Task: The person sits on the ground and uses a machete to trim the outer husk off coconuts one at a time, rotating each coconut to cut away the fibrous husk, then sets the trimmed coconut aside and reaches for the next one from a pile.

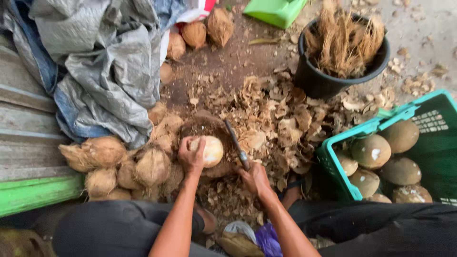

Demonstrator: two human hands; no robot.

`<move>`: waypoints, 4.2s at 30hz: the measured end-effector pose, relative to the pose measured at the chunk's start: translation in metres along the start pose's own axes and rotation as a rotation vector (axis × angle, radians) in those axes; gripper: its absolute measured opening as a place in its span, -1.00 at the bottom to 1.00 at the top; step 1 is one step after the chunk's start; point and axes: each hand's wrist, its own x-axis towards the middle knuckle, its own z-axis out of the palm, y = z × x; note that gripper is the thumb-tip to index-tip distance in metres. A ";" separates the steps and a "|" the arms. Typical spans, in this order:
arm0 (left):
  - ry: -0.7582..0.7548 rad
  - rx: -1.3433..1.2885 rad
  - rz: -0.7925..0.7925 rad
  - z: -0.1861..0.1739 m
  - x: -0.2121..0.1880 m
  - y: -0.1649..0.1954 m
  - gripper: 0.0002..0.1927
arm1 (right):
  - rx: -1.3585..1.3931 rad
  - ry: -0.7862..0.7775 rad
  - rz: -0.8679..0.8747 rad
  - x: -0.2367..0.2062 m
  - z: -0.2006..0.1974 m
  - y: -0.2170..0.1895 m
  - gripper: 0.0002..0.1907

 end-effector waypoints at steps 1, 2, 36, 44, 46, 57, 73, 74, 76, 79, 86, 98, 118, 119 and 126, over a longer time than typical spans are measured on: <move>0.031 0.063 -0.053 0.002 0.004 0.002 -0.41 | 0.031 0.021 -0.016 0.004 -0.007 -0.003 -0.71; 0.058 0.135 -0.119 0.001 0.002 0.001 -0.38 | 0.062 0.033 -0.021 0.002 -0.011 -0.003 -0.71; 0.363 0.341 -0.413 0.052 -0.013 -0.032 -0.17 | 0.104 0.029 -0.011 -0.027 0.003 -0.012 -0.68; 0.032 0.168 -0.330 0.028 -0.006 -0.026 -0.36 | 0.081 -0.064 0.019 -0.016 0.008 -0.007 -0.60; 0.042 0.189 -0.289 0.024 -0.007 -0.017 -0.31 | 0.075 -0.121 0.150 -0.012 0.003 0.000 -0.67; -0.209 -0.106 -0.464 0.024 -0.007 -0.002 -0.11 | 0.338 0.281 0.110 -0.004 -0.074 -0.040 -0.71; -0.045 -0.027 -0.265 0.046 0.008 -0.005 -0.40 | 0.069 0.015 -0.025 -0.022 -0.021 -0.043 -0.64; -0.040 -0.017 -0.262 0.046 0.007 -0.003 -0.40 | 0.071 0.021 -0.076 -0.022 -0.020 -0.043 -0.65; -0.047 -0.057 -0.270 0.048 0.005 -0.002 -0.40 | 0.069 0.015 -0.165 -0.025 -0.024 -0.047 -0.69; -0.051 -0.196 -0.157 0.058 0.006 -0.008 -0.40 | 0.242 -0.011 0.016 -0.031 -0.037 -0.059 -0.80; -0.008 -0.163 -0.016 0.066 0.002 -0.023 -0.39 | 0.319 0.068 -0.061 -0.038 -0.027 -0.069 -0.69; 0.028 -0.238 0.024 0.067 0.000 -0.017 -0.44 | 0.207 0.109 -0.145 -0.027 -0.015 -0.059 -0.62; 0.048 -0.022 -0.142 0.060 -0.004 -0.001 -0.49 | 0.086 -0.123 0.157 -0.006 0.000 -0.026 -0.69; 0.045 -0.056 -0.122 0.058 -0.004 -0.004 -0.50 | 0.093 -0.120 0.073 -0.006 -0.002 -0.025 -0.67; 0.028 -0.008 -0.086 0.062 -0.003 -0.012 -0.41 | 0.202 -0.105 -0.028 -0.010 -0.025 -0.045 -0.53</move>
